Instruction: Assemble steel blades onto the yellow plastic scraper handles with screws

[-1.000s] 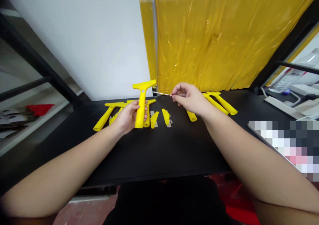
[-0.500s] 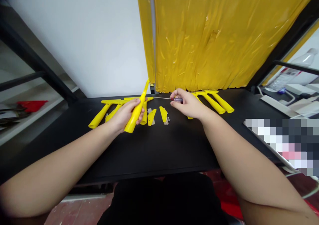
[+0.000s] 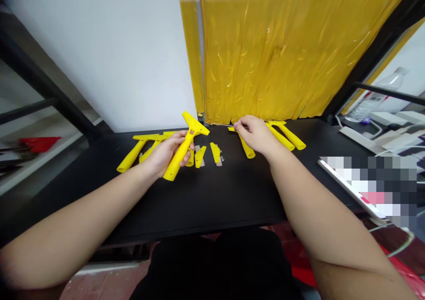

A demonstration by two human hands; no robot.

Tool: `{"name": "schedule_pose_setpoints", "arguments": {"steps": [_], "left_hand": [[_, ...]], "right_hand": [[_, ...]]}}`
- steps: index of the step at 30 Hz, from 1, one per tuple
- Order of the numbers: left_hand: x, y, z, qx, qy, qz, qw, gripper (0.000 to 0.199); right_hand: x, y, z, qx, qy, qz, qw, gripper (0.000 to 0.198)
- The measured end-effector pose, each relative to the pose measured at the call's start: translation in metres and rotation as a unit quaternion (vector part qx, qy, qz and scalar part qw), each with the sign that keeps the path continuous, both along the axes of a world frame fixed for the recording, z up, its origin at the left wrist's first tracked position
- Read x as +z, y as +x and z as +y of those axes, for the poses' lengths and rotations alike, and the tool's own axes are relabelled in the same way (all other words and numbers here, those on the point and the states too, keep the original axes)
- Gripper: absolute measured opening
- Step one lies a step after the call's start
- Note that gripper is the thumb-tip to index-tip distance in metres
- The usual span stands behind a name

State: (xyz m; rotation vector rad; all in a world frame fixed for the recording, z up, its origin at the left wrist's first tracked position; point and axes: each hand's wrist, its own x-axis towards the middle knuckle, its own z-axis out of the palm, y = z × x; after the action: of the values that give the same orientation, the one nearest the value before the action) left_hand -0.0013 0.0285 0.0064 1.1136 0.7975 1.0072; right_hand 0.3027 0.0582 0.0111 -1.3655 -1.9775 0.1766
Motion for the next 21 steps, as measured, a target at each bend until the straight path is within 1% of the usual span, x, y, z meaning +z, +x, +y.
{"name": "schedule_pose_setpoints", "arguments": {"steps": [2,4,7,10,12,14,16,18,19,21], "left_hand": [[0.001,0.001,0.000,0.006,-0.001,0.004,1.000,0.026],[0.001,0.001,0.000,0.008,-0.001,0.007,1.000,0.024],[0.000,0.000,0.001,0.007,-0.001,0.013,1.000,0.023],[-0.001,0.000,0.001,0.006,0.001,0.019,1.000,0.021],[-0.003,0.000,0.001,0.005,0.003,0.024,1.000,0.020],[-0.004,0.000,0.002,0.006,0.004,0.025,1.000,0.018],[-0.005,0.000,0.003,0.007,0.005,0.021,1.000,0.018],[-0.005,0.001,0.003,0.008,0.007,0.016,1.000,0.018],[-0.005,0.001,0.003,0.009,0.007,0.015,1.000,0.019],[-0.005,0.001,0.003,0.011,0.005,0.017,1.000,0.019]], "right_hand": [[-0.003,-0.005,0.000,-0.059,0.015,-0.082,0.995,0.030],[-0.007,-0.015,-0.001,-0.099,-0.004,-0.157,0.983,0.029],[-0.011,-0.032,-0.007,-0.130,-0.046,-0.229,0.964,0.025],[-0.013,-0.046,-0.011,-0.141,-0.108,-0.284,0.942,0.021],[-0.013,-0.051,-0.012,-0.140,-0.139,-0.314,0.929,0.018],[-0.014,-0.053,-0.013,-0.140,-0.144,-0.324,0.925,0.018],[-0.016,-0.055,-0.013,-0.123,-0.119,-0.302,0.938,0.021],[-0.017,-0.059,-0.014,-0.074,-0.085,-0.267,0.957,0.024],[-0.019,-0.063,-0.015,-0.047,-0.074,-0.259,0.962,0.024],[-0.021,-0.069,-0.016,-0.012,-0.072,-0.266,0.961,0.022]]}}
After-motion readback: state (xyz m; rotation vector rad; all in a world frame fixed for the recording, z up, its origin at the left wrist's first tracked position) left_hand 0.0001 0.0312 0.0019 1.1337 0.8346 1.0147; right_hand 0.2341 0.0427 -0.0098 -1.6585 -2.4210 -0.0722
